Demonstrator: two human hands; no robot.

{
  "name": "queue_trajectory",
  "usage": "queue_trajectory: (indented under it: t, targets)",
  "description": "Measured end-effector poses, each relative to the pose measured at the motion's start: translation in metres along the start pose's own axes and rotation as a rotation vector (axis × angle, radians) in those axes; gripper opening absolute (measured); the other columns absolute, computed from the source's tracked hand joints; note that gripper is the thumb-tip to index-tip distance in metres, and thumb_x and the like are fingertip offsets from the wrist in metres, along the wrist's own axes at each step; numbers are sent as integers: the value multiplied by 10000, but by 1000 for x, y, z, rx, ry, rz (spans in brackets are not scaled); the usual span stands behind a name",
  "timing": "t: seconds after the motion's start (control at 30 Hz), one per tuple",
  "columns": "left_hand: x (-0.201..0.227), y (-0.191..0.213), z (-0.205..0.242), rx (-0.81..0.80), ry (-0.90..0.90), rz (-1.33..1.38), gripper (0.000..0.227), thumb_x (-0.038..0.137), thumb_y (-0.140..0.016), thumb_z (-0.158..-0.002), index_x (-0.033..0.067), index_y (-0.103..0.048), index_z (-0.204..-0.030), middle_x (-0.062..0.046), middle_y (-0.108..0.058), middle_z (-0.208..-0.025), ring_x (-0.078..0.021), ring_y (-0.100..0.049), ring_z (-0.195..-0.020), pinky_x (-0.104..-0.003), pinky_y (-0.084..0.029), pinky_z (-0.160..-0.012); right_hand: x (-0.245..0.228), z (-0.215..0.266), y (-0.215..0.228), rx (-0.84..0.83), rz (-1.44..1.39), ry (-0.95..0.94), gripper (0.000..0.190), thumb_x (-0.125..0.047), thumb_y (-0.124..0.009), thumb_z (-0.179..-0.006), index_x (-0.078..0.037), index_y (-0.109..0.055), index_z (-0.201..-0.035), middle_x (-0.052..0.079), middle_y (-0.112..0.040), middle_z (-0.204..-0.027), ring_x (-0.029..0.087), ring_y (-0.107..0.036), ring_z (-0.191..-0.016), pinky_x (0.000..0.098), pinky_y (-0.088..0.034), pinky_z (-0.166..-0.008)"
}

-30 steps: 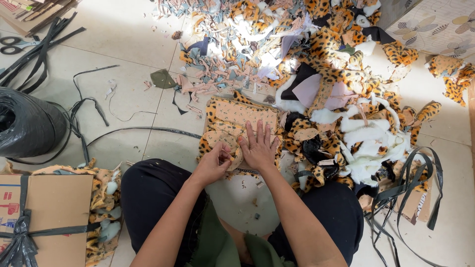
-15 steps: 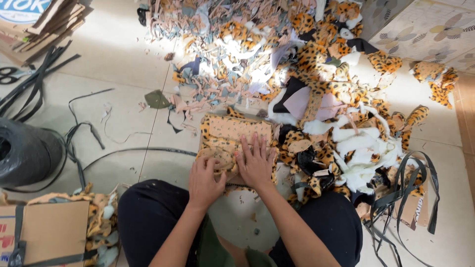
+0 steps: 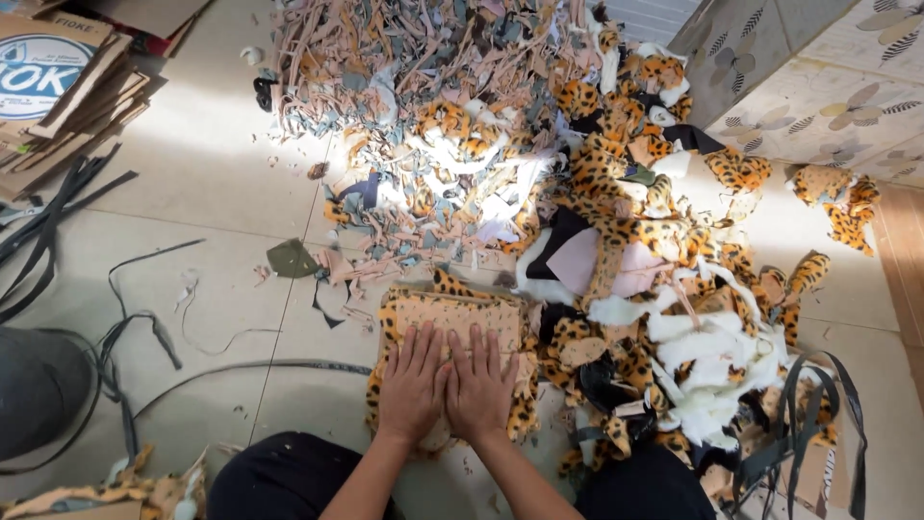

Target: Stuffing small fabric scraps into a leopard-print fabric casing by hand.

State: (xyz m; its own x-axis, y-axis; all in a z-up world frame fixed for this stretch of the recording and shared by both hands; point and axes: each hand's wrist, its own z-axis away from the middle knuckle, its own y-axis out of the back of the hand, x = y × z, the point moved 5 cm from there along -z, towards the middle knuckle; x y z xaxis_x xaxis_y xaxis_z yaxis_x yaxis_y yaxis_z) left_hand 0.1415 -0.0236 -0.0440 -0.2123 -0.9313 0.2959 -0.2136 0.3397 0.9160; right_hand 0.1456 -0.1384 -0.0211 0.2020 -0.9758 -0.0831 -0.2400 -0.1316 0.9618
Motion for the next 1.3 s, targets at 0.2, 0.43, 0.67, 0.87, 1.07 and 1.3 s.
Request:
queue_trajectory:
  t: [0.2,0.43,0.67,0.87,1.07,1.3]
  targets:
    - [-5,-13,-3,26,31,5,621,442,-256,-1081,166,-251,-1637,-29,-226,-1710,-231,-190,-1585,-408,-169,-1268,1,-4,-14,12,12,-23,547,-455,-317,-1043,-359,-345,-1581,-16,-286,-1675,249,-229,-1557,630,-160,-1183]
    - [-9,-16,-6,69,11,25,610,415,-270,-1086,154,-254,-1637,-24,-221,-1712,-219,-193,-1588,-405,-180,-1275,3,-7,-24,-6,79,-6,573,-463,-270,-1055,-353,-241,-1617,-20,-191,-1707,243,-154,-1582,621,-110,-1213]
    - [-6,12,-15,35,122,163,508,409,-378,-1061,174,-496,-1496,6,-436,-1583,-209,-335,-1498,-516,-164,-1227,3,-1,-12,-19,42,-7,561,-500,-285,-1060,-374,-285,-1607,-49,-220,-1696,214,-170,-1572,592,-113,-1201]
    - [-62,43,-90,46,265,492,348,393,-548,-995,169,-791,-884,15,-755,-992,-204,-649,-962,-471,-409,-958,7,-70,25,-526,-154,-210,538,-642,-354,-955,-377,-508,-1397,-22,-345,-1552,245,-217,-1466,612,-82,-1180]
    - [-195,-8,-230,219,450,464,269,208,-794,-813,137,-639,-1020,-80,-578,-1153,-362,-654,-1068,-497,-533,-904,35,-215,-22,-231,-419,5,409,-345,-722,-910,-166,-655,-1272,109,-521,-1289,366,-508,-1272,473,-464,-963]
    - [-207,1,-336,-342,554,230,1038,540,-777,-818,217,-249,-1650,-121,52,-1719,-444,-45,-1563,-637,-177,-1249,3,-302,-22,-88,-112,19,747,-383,-779,-815,-191,-508,-1483,164,-330,-1562,409,-307,-1446,730,-260,-1104]
